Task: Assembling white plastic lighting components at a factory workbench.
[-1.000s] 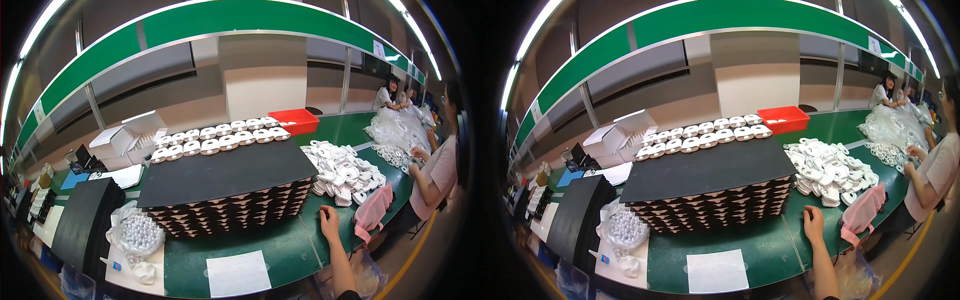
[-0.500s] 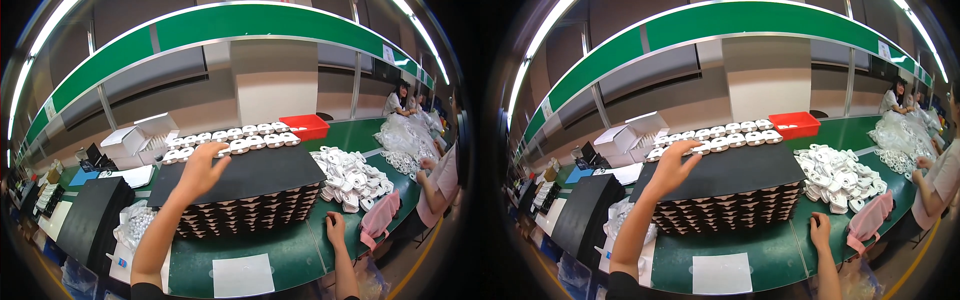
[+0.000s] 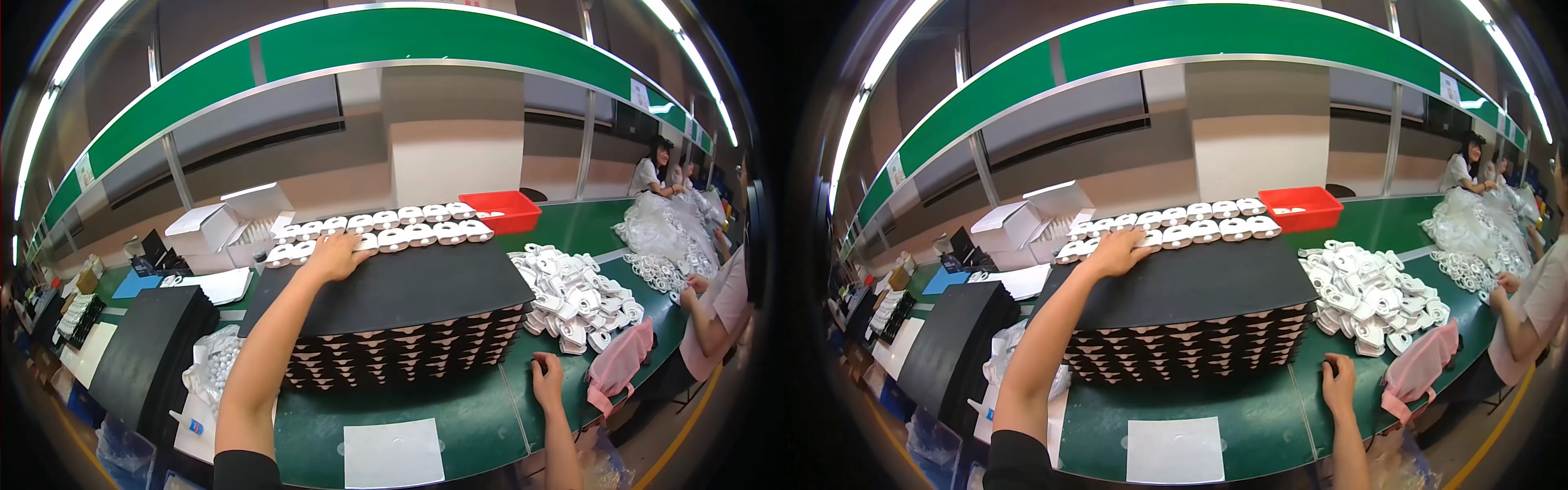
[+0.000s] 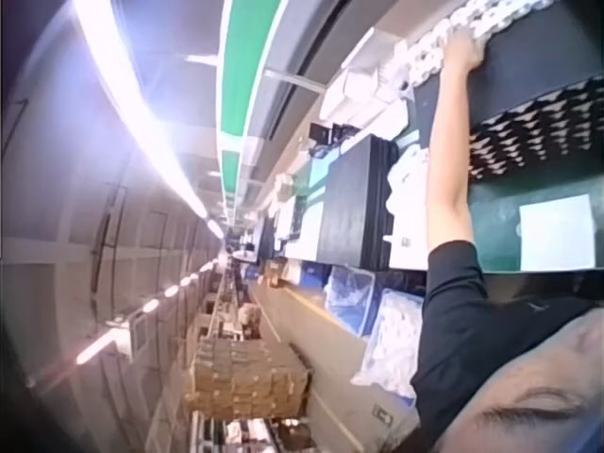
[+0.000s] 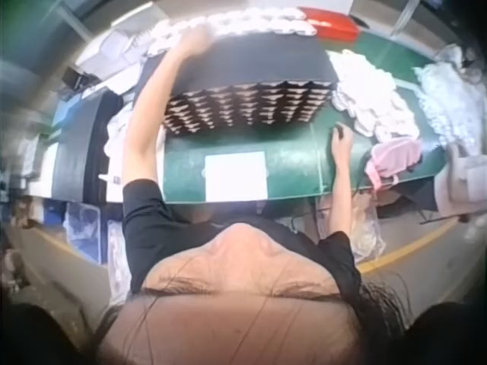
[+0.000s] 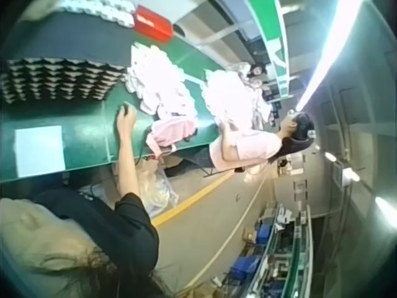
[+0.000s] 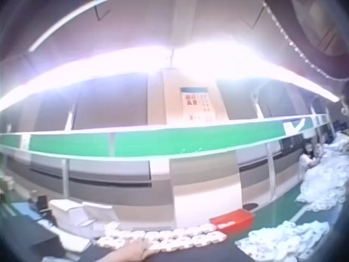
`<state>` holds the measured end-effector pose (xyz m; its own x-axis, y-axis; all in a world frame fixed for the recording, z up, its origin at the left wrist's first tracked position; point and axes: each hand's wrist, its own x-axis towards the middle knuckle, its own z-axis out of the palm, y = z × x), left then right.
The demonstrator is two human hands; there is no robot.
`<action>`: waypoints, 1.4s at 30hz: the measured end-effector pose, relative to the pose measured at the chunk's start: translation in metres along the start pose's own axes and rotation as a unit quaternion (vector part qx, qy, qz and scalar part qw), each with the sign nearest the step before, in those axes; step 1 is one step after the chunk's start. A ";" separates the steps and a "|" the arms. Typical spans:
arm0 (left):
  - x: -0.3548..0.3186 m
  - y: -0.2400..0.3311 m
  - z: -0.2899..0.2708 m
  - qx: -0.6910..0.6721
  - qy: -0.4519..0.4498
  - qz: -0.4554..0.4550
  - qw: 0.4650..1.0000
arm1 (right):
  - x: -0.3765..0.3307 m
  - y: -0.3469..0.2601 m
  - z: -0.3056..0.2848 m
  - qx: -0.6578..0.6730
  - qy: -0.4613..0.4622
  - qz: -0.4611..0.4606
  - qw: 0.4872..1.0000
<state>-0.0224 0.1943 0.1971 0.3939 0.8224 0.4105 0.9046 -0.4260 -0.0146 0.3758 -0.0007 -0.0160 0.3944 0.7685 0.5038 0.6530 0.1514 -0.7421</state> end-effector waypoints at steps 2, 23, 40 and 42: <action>0.010 -0.025 -0.006 -0.136 -0.013 -0.046 0.990 | 0.000 0.003 0.003 0.016 -0.005 -0.001 1.000; -0.001 -0.175 -0.006 -0.380 -0.108 -0.311 0.864 | -0.001 0.003 0.001 -0.029 0.010 -0.008 0.999; -0.064 -0.149 -0.037 -0.297 -0.108 -0.180 0.932 | 0.001 0.001 0.001 -0.014 0.004 -0.006 1.000; -0.065 -0.146 -0.036 -0.297 -0.087 -0.183 0.933 | 0.001 0.003 -0.001 -0.023 0.005 -0.013 1.000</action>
<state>-0.1857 0.1898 0.2053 0.1432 0.9806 0.1341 0.7549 -0.1958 0.6259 0.3788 -0.0003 -0.0168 0.3836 0.7586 0.5267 0.6922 0.1414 -0.7077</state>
